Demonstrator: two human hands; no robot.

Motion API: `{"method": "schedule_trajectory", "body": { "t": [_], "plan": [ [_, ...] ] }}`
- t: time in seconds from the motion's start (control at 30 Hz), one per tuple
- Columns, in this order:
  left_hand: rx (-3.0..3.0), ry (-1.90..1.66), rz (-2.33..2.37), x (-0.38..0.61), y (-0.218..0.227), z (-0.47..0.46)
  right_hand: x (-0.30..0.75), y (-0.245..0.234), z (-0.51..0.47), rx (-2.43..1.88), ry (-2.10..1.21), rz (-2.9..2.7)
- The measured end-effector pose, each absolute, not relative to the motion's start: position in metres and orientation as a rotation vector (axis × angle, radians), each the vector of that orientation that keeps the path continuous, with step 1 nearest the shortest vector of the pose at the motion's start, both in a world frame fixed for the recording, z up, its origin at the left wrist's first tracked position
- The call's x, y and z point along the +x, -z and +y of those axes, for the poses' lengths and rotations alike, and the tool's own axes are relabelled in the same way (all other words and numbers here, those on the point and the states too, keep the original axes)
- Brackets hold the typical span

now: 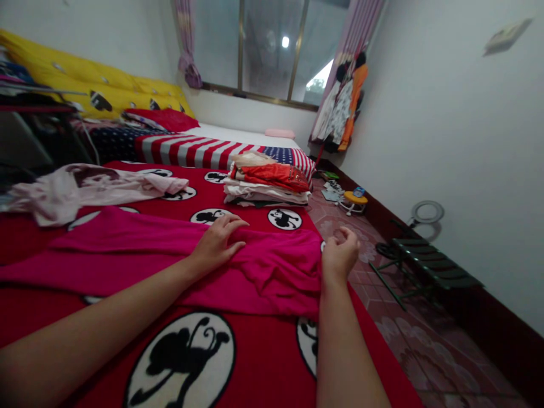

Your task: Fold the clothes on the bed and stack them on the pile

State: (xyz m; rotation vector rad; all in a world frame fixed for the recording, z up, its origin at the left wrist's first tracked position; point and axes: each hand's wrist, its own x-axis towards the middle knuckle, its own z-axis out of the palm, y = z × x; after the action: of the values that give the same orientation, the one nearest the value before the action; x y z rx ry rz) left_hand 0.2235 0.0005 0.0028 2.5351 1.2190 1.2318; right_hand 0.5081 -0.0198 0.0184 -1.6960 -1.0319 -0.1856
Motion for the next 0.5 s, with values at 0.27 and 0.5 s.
{"method": "schedule_trajectory", "body": {
  "t": [0.27, 0.5],
  "plan": [
    [2.740, -0.678, 0.990, 0.231, 0.004, -0.012, 0.459, -0.028, -0.030, -1.631, -0.205, -1.826],
    [2.781, -0.437, 1.079, 0.228, 0.011, -0.012, 0.443, -0.009, -0.026, -2.271, 0.057, -1.919]
  ]
}}
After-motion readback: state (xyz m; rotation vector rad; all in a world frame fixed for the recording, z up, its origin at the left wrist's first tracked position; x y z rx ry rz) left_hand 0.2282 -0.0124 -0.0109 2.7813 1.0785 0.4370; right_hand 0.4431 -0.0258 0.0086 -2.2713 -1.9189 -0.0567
